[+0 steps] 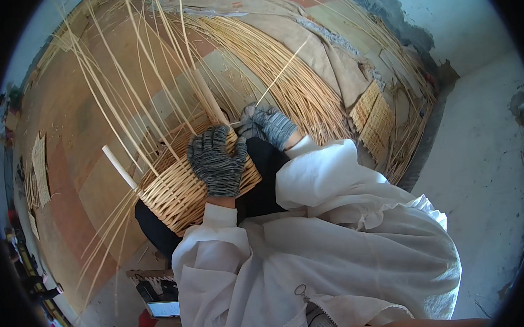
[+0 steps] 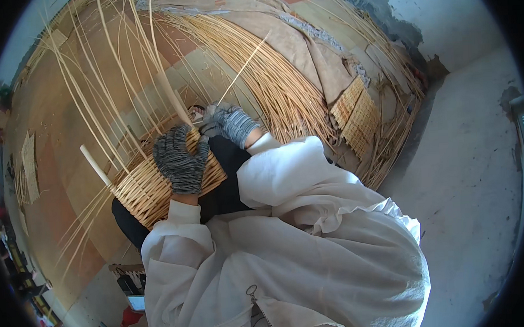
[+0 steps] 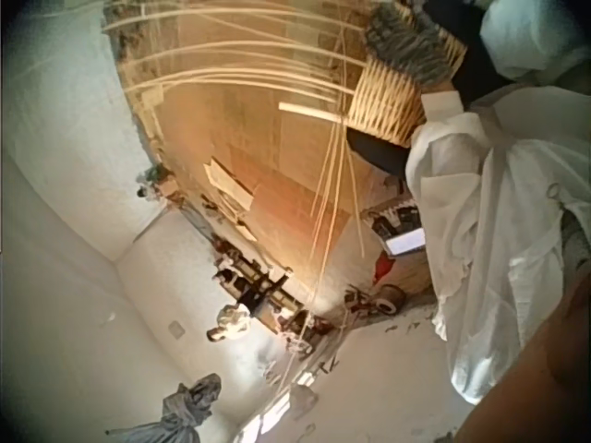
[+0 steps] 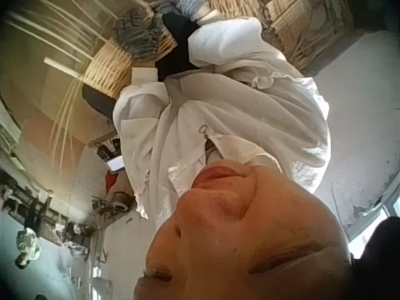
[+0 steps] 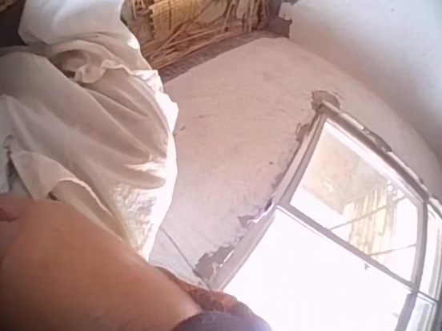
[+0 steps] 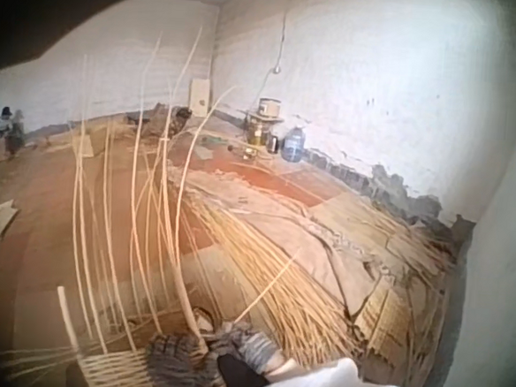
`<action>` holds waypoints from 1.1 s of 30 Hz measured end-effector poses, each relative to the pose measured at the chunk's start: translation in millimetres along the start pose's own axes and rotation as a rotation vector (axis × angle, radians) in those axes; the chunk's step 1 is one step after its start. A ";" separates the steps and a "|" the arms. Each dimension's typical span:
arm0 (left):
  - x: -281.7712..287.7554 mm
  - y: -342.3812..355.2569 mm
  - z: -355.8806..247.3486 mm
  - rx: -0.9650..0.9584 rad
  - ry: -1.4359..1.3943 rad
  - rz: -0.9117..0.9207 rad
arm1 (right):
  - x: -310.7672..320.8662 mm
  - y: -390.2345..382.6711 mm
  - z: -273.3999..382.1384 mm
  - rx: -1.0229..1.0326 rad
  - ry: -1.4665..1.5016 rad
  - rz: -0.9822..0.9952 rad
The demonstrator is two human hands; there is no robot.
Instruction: The person weaves a rectangular basket using thin wooden strips, interlacing them through a vertical frame. They use a hammer to tighten the weave and pliers to trim the excess ends of the strips.
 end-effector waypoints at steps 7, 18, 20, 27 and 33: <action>4.1 6.1 -5.8 0.026 -0.120 -0.011 | -14.1 -25.3 54.1 0.468 -0.811 -0.045; 8.9 7.2 9.7 0.207 -0.204 -0.026 | -63.3 11.4 77.8 0.323 -0.921 -0.090; 20.7 4.5 29.2 0.186 -0.371 -0.079 | -44.3 30.8 56.3 0.122 -1.045 0.044; 36.6 58.3 48.0 0.064 0.196 0.095 | -60.9 37.3 27.1 -0.080 -1.093 -0.076; 8.1 79.8 37.6 -0.019 0.145 0.182 | -74.4 23.1 -1.7 0.240 -1.101 -0.558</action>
Point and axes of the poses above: each hand's wrist, its own y-axis towards the middle knuckle, its own x-axis out of the back of the hand, z = x × y, the point moved 5 cm from there along y, towards the middle knuckle, and after that the axes turned 2 degrees about -x, right-handed, at the moved point
